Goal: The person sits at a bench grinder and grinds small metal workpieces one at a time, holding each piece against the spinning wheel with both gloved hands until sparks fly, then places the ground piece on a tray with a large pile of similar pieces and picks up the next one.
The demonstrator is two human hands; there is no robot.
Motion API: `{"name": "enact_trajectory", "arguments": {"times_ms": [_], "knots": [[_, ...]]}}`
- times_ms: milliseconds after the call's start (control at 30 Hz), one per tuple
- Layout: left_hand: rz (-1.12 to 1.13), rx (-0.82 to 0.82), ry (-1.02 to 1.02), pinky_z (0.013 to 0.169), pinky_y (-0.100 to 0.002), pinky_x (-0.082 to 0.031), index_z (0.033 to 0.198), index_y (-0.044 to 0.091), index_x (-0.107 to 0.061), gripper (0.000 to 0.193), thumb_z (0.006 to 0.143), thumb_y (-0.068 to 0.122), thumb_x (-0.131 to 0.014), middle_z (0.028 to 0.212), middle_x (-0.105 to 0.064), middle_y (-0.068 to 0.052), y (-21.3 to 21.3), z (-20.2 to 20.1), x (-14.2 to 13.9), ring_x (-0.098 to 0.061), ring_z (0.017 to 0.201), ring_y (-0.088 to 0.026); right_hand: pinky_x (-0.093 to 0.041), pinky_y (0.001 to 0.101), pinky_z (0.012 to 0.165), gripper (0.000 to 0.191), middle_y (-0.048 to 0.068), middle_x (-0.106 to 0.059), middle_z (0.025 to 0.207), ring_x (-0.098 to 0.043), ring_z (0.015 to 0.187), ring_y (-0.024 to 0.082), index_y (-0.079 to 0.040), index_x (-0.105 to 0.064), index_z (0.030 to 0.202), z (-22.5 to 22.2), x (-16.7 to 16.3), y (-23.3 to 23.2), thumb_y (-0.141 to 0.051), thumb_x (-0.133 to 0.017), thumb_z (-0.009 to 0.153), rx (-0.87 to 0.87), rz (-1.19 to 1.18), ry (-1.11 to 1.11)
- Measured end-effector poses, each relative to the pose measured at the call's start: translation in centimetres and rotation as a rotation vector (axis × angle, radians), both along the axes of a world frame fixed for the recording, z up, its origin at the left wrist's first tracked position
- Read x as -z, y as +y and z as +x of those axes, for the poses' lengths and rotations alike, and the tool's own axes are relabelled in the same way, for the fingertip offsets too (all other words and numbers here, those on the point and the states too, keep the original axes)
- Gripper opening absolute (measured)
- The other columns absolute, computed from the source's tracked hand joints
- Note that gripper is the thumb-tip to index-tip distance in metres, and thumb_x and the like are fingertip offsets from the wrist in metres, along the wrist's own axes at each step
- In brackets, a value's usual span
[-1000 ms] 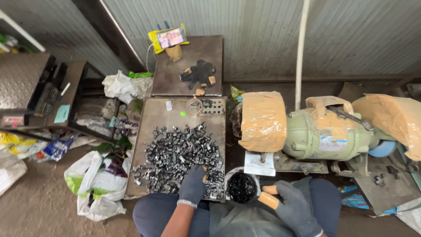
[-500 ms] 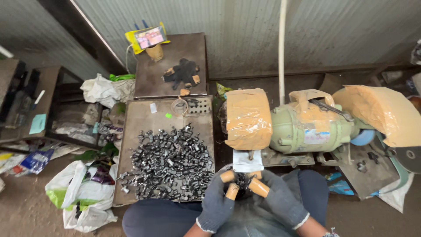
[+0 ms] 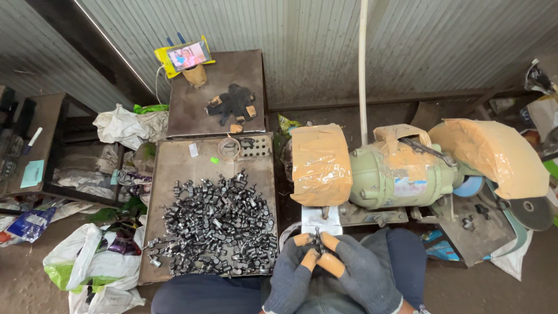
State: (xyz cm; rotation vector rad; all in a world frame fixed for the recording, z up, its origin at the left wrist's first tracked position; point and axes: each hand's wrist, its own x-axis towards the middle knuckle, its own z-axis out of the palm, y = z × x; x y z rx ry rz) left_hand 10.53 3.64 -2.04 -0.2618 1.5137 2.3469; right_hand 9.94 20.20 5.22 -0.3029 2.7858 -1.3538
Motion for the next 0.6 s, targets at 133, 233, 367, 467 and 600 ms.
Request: {"name": "enact_trajectory", "arguments": {"times_ms": [133, 233, 367, 467, 600], "knots": [[-0.377, 0.075, 0.294, 0.086, -0.032, -0.058, 0.132, 0.001, -0.058, 0.034, 0.100, 0.011, -0.054, 0.107, -0.077, -0.012, -0.5, -0.2, -0.9, -0.075, 0.098, -0.019, -0.056, 0.0361, 0.079, 0.049, 0.015, -0.070, 0.107, -0.071, 0.095, 0.030, -0.001, -0.063, 0.126, -0.6, 1.1, 0.8, -0.020, -0.076, 0.083, -0.091, 0.027, 0.233], [-0.814, 0.090, 0.751, 0.090, -0.045, -0.052, 0.135, -0.001, -0.056, 0.036, 0.101, 0.011, -0.058, 0.116, -0.070, -0.022, -0.9, -1.4, -1.9, -0.067, 0.105, -0.039, -0.055, 0.0365, 0.077, 0.032, 0.013, -0.071, 0.104, -0.070, 0.093, 0.031, -0.008, -0.071, 0.117, -1.5, 2.6, 2.1, -0.017, -0.073, 0.087, -0.074, 0.239, 0.316], [-0.984, -0.020, 0.698, 0.086, -0.049, -0.051, 0.125, 0.004, -0.060, 0.039, 0.090, 0.021, -0.069, 0.114, -0.066, -0.022, -1.2, -3.1, -3.7, -0.063, 0.103, -0.042, -0.056, 0.0377, 0.072, 0.030, 0.013, -0.072, 0.096, -0.071, 0.087, 0.031, -0.007, -0.074, 0.109, -2.5, 4.5, 2.6, -0.022, -0.076, 0.083, 0.199, 0.078, 0.050], [-1.036, -0.065, 0.859, 0.086, -0.050, -0.049, 0.116, 0.007, -0.065, 0.040, 0.082, 0.026, -0.076, 0.112, -0.066, -0.019, -1.9, -4.9, -4.5, -0.062, 0.102, -0.040, -0.054, 0.0387, 0.070, 0.029, 0.012, -0.069, 0.090, -0.068, 0.082, 0.032, -0.007, -0.075, 0.107, -2.4, 5.1, 2.7, -0.022, -0.074, 0.082, 0.184, 0.168, 0.134], [-1.061, 0.143, 0.825, 0.085, -0.051, -0.049, 0.104, 0.012, -0.073, 0.029, 0.082, 0.030, -0.078, 0.102, -0.067, -0.015, -1.8, -8.2, -4.3, -0.062, 0.099, -0.039, -0.053, 0.0394, 0.068, 0.028, 0.012, -0.067, 0.089, -0.067, 0.081, 0.033, -0.008, -0.076, 0.104, -3.7, 5.5, 2.3, -0.026, -0.075, 0.083, 0.174, 0.253, 0.245]]}}
